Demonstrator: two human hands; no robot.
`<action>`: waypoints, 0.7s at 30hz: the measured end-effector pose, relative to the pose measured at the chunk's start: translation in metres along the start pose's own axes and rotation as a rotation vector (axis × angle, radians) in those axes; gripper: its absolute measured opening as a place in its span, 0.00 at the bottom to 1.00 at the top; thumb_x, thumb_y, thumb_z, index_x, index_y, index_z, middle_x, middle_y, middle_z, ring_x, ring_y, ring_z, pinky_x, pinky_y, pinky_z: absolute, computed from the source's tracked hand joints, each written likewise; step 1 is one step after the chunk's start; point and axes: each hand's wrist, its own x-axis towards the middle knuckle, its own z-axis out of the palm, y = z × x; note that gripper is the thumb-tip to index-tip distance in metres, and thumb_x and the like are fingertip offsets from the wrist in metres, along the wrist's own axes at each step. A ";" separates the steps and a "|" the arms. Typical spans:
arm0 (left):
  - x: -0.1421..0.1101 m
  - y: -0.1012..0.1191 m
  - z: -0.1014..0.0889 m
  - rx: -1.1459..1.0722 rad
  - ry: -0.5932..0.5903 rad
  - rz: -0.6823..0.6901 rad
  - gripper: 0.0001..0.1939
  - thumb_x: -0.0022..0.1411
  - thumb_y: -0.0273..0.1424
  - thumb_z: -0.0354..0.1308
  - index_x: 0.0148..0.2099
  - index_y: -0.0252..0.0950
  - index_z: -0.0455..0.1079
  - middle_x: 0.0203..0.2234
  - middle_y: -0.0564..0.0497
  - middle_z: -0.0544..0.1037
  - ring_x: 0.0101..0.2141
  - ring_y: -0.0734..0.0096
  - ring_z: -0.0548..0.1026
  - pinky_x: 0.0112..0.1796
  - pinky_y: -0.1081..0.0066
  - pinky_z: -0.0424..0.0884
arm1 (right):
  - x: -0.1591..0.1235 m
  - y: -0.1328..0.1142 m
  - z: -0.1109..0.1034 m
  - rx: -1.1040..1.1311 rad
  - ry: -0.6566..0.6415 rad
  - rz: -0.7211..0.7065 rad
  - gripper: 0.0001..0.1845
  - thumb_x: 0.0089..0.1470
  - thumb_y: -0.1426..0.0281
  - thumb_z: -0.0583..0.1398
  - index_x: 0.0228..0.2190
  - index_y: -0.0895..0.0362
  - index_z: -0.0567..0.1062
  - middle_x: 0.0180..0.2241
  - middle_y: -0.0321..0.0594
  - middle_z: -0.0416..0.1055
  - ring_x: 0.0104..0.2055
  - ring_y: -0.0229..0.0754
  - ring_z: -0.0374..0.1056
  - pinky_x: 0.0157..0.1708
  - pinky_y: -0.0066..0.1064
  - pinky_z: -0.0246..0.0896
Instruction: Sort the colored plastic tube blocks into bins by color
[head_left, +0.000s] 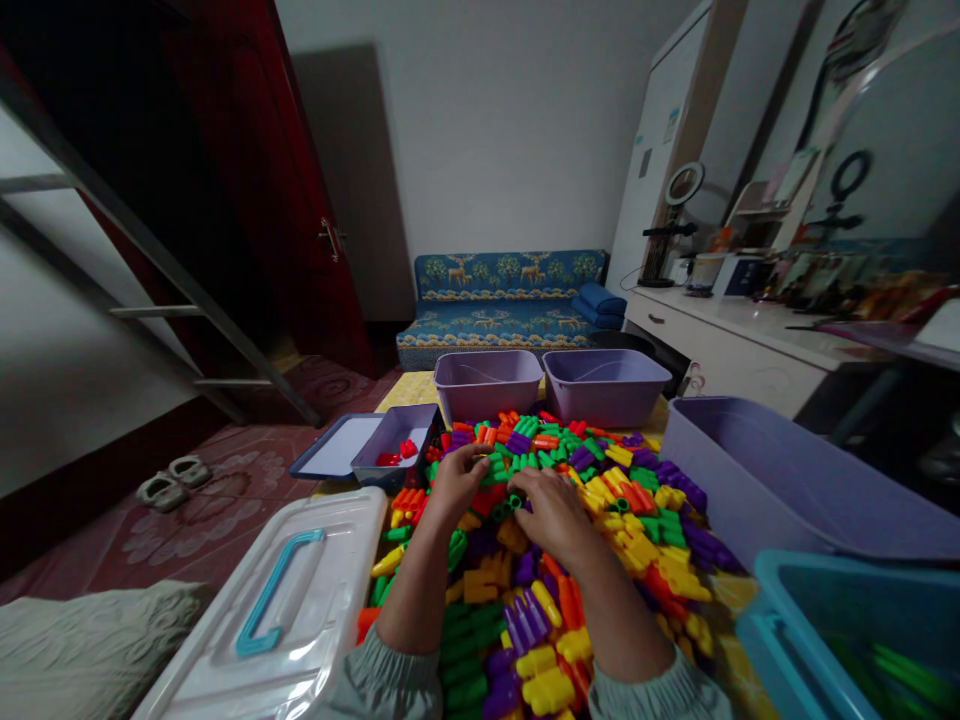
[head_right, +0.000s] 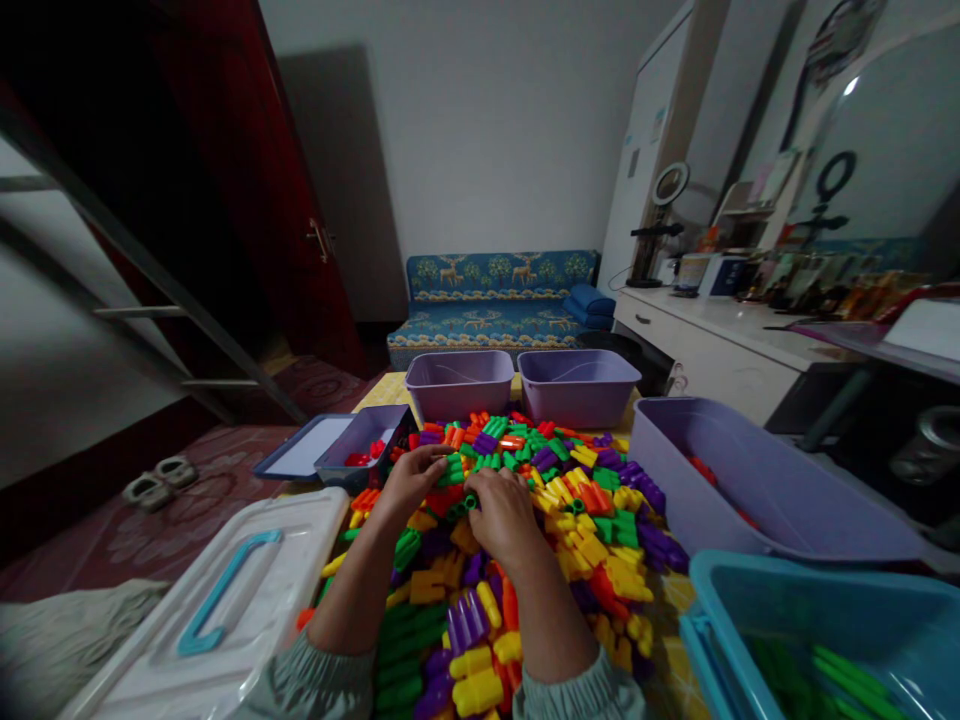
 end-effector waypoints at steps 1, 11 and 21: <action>0.000 0.000 0.000 -0.034 -0.006 -0.014 0.16 0.53 0.33 0.60 0.43 0.30 0.75 0.27 0.47 0.79 0.28 0.70 0.75 0.29 0.73 0.72 | 0.002 0.001 0.000 0.008 0.025 0.018 0.12 0.48 0.73 0.60 0.36 0.52 0.77 0.38 0.38 0.75 0.45 0.47 0.66 0.47 0.37 0.56; -0.010 0.035 0.002 -0.328 -0.082 -0.089 0.26 0.46 0.43 0.67 0.43 0.31 0.71 0.31 0.47 0.79 0.31 0.68 0.77 0.31 0.71 0.75 | 0.007 -0.001 -0.004 0.628 0.247 0.163 0.09 0.48 0.65 0.59 0.33 0.56 0.71 0.27 0.37 0.73 0.30 0.41 0.70 0.32 0.31 0.64; -0.024 0.059 0.023 -0.167 -0.201 0.152 0.18 0.59 0.37 0.57 0.48 0.34 0.75 0.43 0.45 0.79 0.47 0.57 0.75 0.49 0.62 0.70 | 0.004 -0.002 -0.007 0.765 0.257 0.128 0.33 0.46 0.74 0.56 0.56 0.53 0.62 0.44 0.43 0.72 0.41 0.42 0.71 0.39 0.34 0.67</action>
